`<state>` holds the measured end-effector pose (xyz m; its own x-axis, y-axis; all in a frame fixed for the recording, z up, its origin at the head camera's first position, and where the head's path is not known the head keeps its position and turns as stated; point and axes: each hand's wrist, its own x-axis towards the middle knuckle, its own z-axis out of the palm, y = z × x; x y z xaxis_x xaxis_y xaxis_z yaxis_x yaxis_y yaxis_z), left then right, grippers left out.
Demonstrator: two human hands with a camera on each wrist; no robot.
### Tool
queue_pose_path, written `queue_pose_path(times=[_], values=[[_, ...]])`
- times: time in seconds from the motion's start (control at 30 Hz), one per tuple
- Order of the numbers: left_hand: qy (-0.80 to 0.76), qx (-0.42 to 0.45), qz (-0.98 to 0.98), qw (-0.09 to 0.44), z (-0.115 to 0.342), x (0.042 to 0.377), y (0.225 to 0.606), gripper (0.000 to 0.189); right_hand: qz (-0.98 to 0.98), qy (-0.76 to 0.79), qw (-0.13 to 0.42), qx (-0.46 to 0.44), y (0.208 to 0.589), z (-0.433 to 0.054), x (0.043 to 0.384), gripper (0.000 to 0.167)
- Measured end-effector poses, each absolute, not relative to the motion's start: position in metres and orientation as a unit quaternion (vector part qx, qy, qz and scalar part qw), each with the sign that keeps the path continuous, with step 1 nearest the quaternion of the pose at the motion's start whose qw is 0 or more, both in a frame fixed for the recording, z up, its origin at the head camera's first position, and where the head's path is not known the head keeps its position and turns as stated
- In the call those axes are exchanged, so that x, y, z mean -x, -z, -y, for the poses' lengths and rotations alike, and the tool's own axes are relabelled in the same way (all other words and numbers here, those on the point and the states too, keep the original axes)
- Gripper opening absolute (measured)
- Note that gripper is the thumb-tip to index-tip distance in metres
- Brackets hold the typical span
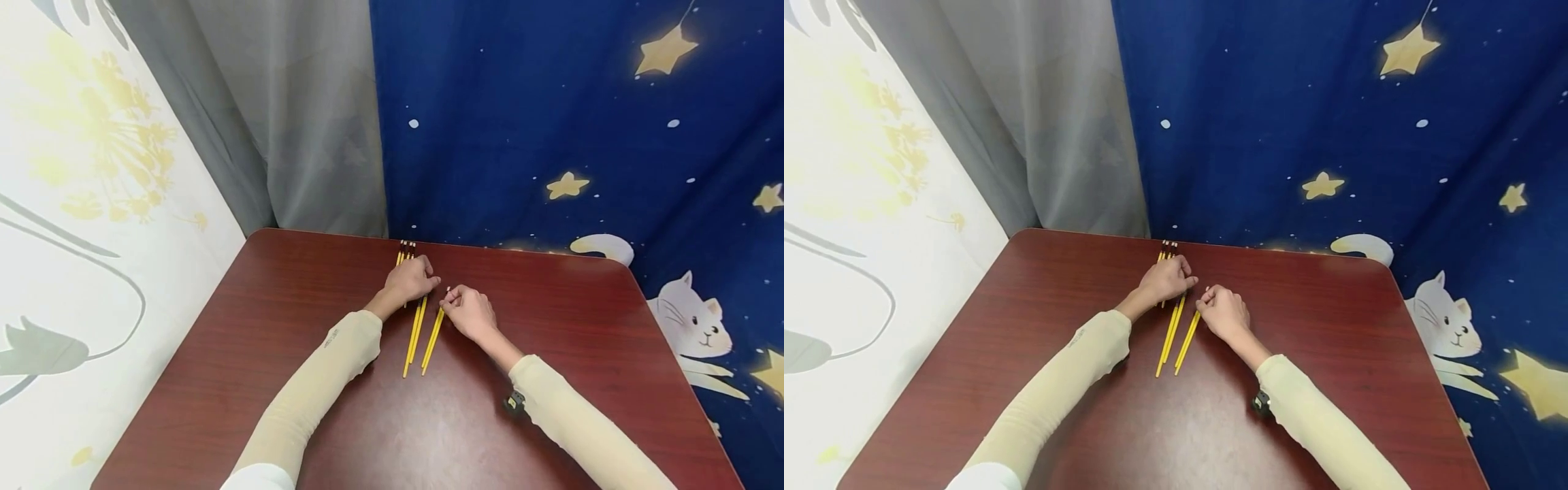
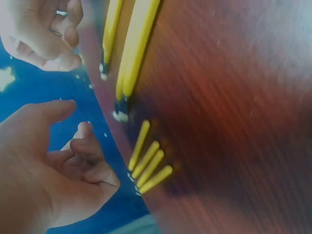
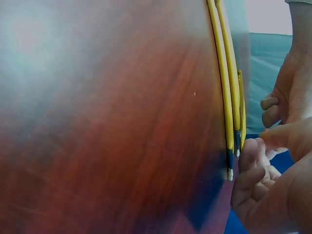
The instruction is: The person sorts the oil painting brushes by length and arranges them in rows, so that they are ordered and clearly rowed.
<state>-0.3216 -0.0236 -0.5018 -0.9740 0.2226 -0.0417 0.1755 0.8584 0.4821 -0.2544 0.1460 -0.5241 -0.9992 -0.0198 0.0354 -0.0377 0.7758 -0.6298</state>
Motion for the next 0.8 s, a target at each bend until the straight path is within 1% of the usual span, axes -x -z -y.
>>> queue_pose_path(times=[0.17, 0.4, 0.53, 0.67, 0.73, 0.8], values=[[-0.226, -0.132, -0.962, 0.071, 0.018, 0.309, 0.503, 0.023, 0.95, -0.313, -0.005, 0.015, 0.525, -0.149, 0.243, 0.014], [-0.208, -0.16, -0.96, 0.096, 0.011, 0.297, 0.506, 0.021, 0.953, -0.297, -0.06, 0.011, 0.528, -0.151, 0.232, 0.027], [-0.194, -0.173, -0.96, 0.101, 0.011, 0.291, 0.51, 0.017, 0.946, -0.312, -0.09, 0.011, 0.528, -0.15, 0.228, 0.035], [-0.172, -0.185, -0.962, 0.1, 0.014, 0.285, 0.514, 0.017, 0.935, -0.332, -0.12, 0.011, 0.53, -0.149, 0.226, 0.035], [-0.163, -0.187, -0.964, 0.099, 0.016, 0.283, 0.516, 0.02, 0.935, -0.333, -0.126, 0.01, 0.532, -0.148, 0.226, 0.035], [-0.158, -0.184, -0.965, 0.095, 0.017, 0.282, 0.517, 0.022, 0.938, -0.327, -0.12, 0.008, 0.533, -0.148, 0.227, 0.036]])
